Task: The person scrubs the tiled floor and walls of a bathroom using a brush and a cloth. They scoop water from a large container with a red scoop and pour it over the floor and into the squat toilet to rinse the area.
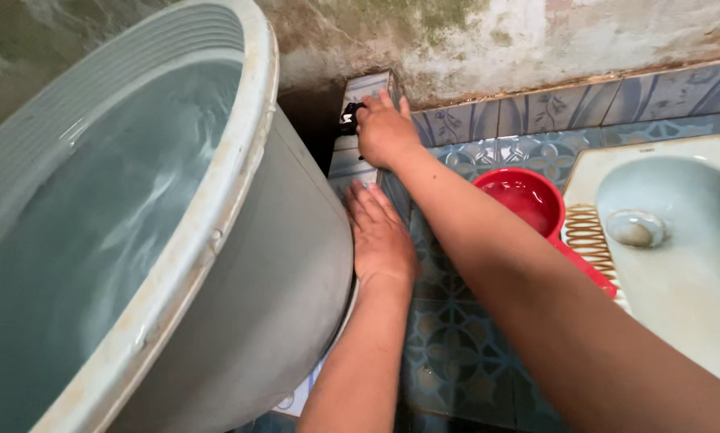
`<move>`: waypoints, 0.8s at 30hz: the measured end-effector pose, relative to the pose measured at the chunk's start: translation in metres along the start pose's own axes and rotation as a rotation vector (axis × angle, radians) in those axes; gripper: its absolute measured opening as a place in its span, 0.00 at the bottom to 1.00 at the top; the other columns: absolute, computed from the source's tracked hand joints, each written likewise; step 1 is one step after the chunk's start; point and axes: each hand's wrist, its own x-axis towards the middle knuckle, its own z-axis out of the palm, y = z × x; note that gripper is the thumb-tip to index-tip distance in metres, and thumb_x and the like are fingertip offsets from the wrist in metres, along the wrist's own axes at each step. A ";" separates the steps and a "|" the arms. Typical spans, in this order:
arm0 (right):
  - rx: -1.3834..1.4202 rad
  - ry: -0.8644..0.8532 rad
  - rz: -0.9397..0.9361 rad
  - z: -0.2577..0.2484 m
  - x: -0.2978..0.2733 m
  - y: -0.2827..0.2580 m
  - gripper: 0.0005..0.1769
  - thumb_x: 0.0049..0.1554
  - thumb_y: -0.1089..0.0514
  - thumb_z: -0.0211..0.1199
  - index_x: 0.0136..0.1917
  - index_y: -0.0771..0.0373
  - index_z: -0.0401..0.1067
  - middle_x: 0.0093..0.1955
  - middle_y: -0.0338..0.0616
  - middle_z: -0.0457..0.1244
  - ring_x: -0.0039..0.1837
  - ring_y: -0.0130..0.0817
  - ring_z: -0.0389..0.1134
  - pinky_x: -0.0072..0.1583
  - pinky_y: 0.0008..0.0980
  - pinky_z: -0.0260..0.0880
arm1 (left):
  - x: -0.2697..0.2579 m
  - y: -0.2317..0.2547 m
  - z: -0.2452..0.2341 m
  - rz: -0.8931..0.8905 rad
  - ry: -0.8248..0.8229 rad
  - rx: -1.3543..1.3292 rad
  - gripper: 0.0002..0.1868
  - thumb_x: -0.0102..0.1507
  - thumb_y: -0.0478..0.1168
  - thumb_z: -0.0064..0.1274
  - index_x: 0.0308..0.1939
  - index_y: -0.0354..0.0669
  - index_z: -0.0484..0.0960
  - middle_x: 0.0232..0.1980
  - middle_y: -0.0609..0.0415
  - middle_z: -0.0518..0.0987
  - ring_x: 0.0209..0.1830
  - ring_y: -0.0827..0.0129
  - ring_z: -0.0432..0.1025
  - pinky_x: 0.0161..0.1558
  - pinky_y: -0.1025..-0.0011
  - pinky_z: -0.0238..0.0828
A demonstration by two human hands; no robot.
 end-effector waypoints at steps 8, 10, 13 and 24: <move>0.171 0.026 -0.139 0.005 -0.011 0.013 0.19 0.60 0.52 0.55 0.63 0.59 0.73 0.73 0.45 0.61 0.77 0.46 0.55 0.70 0.75 0.43 | -0.008 -0.007 -0.045 0.060 -0.189 -0.120 0.55 0.60 0.55 0.53 0.76 0.20 0.42 0.79 0.25 0.41 0.81 0.36 0.38 0.76 0.51 0.32; 0.061 -0.206 0.124 -0.002 0.031 0.006 0.21 0.67 0.50 0.51 0.69 0.55 0.70 0.74 0.46 0.61 0.78 0.46 0.57 0.77 0.72 0.42 | -0.006 -0.010 -0.047 0.054 -0.181 -0.087 0.53 0.60 0.53 0.52 0.76 0.21 0.43 0.80 0.26 0.42 0.81 0.37 0.38 0.77 0.52 0.31; -0.076 -0.031 0.116 -0.002 0.052 -0.014 0.27 0.52 0.54 0.59 0.65 0.59 0.69 0.77 0.49 0.53 0.78 0.55 0.47 0.70 0.68 0.43 | -0.009 -0.009 -0.043 0.042 -0.094 -0.097 0.51 0.60 0.51 0.50 0.75 0.21 0.43 0.79 0.27 0.42 0.80 0.39 0.38 0.75 0.49 0.31; -0.022 0.057 0.087 0.005 0.064 0.001 0.22 0.59 0.53 0.54 0.65 0.61 0.69 0.76 0.50 0.55 0.79 0.53 0.48 0.71 0.69 0.44 | -0.002 -0.012 -0.031 0.061 -0.023 0.083 0.47 0.62 0.51 0.48 0.77 0.26 0.48 0.79 0.27 0.45 0.79 0.37 0.41 0.75 0.50 0.35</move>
